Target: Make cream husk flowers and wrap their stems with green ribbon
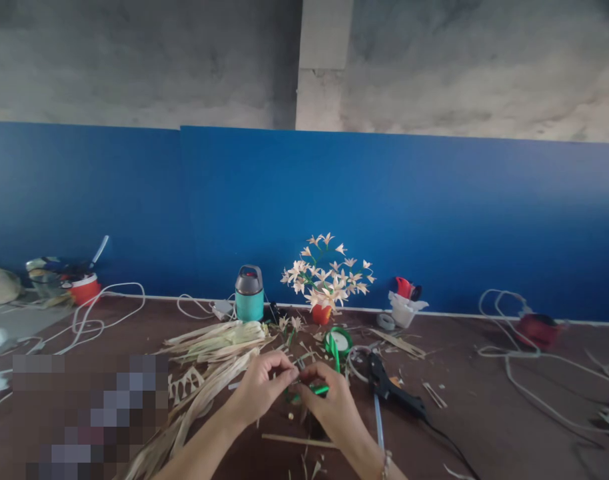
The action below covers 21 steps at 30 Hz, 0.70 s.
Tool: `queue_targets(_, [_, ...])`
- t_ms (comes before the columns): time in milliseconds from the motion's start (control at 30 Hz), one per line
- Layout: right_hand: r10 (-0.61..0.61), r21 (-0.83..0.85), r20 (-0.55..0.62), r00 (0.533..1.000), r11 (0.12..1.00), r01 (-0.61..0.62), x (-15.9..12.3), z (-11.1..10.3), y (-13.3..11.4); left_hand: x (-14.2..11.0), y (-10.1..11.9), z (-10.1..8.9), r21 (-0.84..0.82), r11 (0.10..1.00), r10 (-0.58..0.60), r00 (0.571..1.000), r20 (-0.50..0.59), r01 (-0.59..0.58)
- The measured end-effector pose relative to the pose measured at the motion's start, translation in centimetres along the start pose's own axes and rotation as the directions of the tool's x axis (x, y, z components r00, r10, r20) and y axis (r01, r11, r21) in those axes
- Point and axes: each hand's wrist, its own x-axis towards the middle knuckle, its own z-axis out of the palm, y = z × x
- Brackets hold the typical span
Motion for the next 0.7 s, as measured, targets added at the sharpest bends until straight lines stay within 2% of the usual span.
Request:
queue_targets(67, [-0.103, -0.193, -0.068, 0.992, 0.977, 0.088, -0.3, 0.1, -0.2, 0.0, -0.3, 0.3, 0.031, 1.000, 0.007, 0.999, -0.031, -0.006])
queue_targets(133, [-0.139, -0.253, -0.088, 0.986, 0.961, 0.113, -0.5, 0.3, -0.3, 0.1, -0.5, 0.4, 0.024, 1.000, 0.010, 1.000, -0.019, -0.010])
queue_targets(200, [-0.067, -0.151, -0.069, 0.995, 0.987, 0.055, -0.5, 0.4, -0.2, 0.2, -0.5, 0.2, -0.018, 1.000, 0.017, 0.999, 0.033, -0.016])
queue_targets(267, [0.081, 0.057, 0.020, 0.997, 0.995, -0.082, -0.4, 0.5, -0.1, 0.2, -0.4, -0.4, -0.079, 0.997, 0.009, 0.995, 0.097, -0.002])
queue_targets(367, [0.223, 0.343, 0.232, 0.947, 0.892, -0.294, -0.2, 0.4, -0.1, 0.2, -0.1, -1.2, -0.175, 0.983, -0.015, 0.984, 0.179, 0.047])
queue_targets(500, [0.238, 0.512, 0.410, 0.881, 0.739, -0.438, -0.4, -0.3, -0.6, -0.1, 0.3, -1.5, -0.285, 0.957, 0.015, 0.974, 0.226, 0.051])
queue_targets(567, [0.226, 0.553, 0.461, 0.858, 0.683, -0.477, -0.5, -0.5, -0.8, -0.3, 0.4, -1.1, -0.395, 0.914, 0.007, 0.967, 0.254, 0.097])
queue_targets(700, [0.190, 0.580, 0.521, 0.832, 0.637, -0.508, -0.7, -0.6, -0.7, -0.5, 0.4, -0.4, -0.578, 0.785, -0.010, 0.937, 0.349, 0.224])
